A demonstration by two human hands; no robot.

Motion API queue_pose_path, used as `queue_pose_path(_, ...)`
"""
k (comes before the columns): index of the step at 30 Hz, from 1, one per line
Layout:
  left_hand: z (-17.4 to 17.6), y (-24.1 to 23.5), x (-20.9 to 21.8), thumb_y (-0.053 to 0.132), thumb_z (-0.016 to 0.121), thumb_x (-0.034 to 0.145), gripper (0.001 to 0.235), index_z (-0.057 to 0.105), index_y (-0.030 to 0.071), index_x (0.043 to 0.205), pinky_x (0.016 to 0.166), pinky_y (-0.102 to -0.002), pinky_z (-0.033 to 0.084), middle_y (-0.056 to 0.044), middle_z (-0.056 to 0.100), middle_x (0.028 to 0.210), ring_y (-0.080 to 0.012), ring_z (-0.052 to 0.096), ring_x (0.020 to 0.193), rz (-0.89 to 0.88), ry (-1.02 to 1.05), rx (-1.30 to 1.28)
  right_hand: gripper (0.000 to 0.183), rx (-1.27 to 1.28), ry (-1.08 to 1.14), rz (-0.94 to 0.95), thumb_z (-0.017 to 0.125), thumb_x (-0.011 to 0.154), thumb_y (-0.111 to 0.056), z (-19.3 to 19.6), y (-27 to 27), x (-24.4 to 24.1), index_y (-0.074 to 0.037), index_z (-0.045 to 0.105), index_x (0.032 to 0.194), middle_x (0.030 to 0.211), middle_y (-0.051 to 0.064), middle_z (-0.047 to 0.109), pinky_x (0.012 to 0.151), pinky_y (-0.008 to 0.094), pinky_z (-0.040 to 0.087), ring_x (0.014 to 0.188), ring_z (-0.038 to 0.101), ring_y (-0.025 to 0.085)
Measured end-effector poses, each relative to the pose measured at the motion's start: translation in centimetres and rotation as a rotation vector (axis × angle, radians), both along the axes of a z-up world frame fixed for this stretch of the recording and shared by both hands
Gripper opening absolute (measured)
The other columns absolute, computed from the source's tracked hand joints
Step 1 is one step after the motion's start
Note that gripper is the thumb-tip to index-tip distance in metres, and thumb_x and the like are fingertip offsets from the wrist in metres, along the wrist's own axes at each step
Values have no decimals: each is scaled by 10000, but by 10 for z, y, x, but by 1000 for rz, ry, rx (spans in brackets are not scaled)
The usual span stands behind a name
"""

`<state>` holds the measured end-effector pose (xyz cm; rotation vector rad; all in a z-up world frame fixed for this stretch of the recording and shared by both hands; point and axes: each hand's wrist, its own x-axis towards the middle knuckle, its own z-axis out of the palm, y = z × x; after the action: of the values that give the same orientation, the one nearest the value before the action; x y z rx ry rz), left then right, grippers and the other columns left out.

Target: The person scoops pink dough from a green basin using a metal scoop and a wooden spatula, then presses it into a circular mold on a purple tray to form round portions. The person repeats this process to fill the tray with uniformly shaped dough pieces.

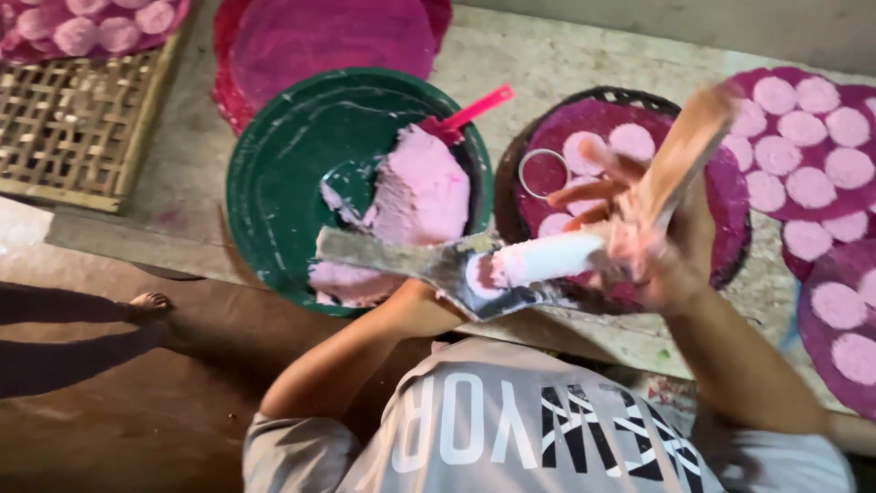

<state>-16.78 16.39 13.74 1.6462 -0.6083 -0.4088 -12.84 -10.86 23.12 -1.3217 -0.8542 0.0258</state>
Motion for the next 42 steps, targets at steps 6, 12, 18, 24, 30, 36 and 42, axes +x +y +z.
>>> queue_pose_path(6, 21, -53, -12, 145, 729, 889, 318, 690, 92, 1200, 923, -385, 550, -93, 717, 1131, -214, 688, 1051, -108, -127, 391, 546, -491, -694, -141, 598, 969, -255, -7, -62, -52, -92, 425, 1461, 1356, 301, 607, 963, 481, 609, 1239, 662, 441)
queue_pose_path(12, 15, -115, -12, 135, 735, 953, 276, 688, 72, 1218, 956, -380, 545, -102, 701, 1149, -203, 674, 1076, -241, 109, -159, 662, -556, -467, -229, 607, 1005, -234, -39, -71, -68, -68, 328, 1583, 1507, 262, 539, 1095, 455, 545, 1378, 604, 413)
queue_pose_path(18, 17, -147, 31, 139, 799, 842, 487, 617, 70, 1288, 1021, -384, 494, -121, 653, 1247, -233, 616, 1175, -212, 143, -25, 1106, -407, 463, 133, 717, 910, -559, -83, -158, -62, -79, 33, 1634, 1675, 190, 276, 1101, 352, 413, 1391, 468, 212)
queue_pose_path(24, -27, -164, 66, 143, 863, 730, 708, 545, 68, 1358, 1085, -388, 444, -139, 606, 1346, -262, 559, 1273, -71, -9, 53, 959, -229, 808, 7, 809, 830, -492, -212, -225, -116, -30, 380, 1553, 1317, 93, 561, 823, 288, 445, 1062, 541, 149)
queue_pose_path(30, -166, -150, 123, 182, 692, 964, 583, 455, -8, 1462, 1151, -440, 313, -247, 475, 1468, -391, 424, 1374, 792, -219, 435, 664, 45, 863, -752, 745, 927, -300, -275, -258, -176, 3, 459, 1444, 1170, 82, 629, 461, 187, 297, 677, 437, 62)
queue_pose_path(36, -245, -130, 138, 99, 455, 1036, 509, 431, 3, 1535, 1098, -344, 425, -150, 546, 1512, -262, 542, 1354, 730, 381, -300, 717, 436, 786, -929, 656, 948, -233, -282, -228, -138, -150, 305, 1568, 1255, 97, 649, 441, 157, 347, 882, 643, 66)
queue_pose_path(42, -209, -145, 50, 95, 515, 1005, 596, 297, 154, 1557, 949, -423, 500, -79, 442, 1498, -198, 542, 1233, 812, 706, -279, 895, 146, 564, -1041, 682, 960, -366, -254, -253, -84, -169, 220, 1701, 1142, 102, 676, 432, 152, 308, 669, 458, 47)
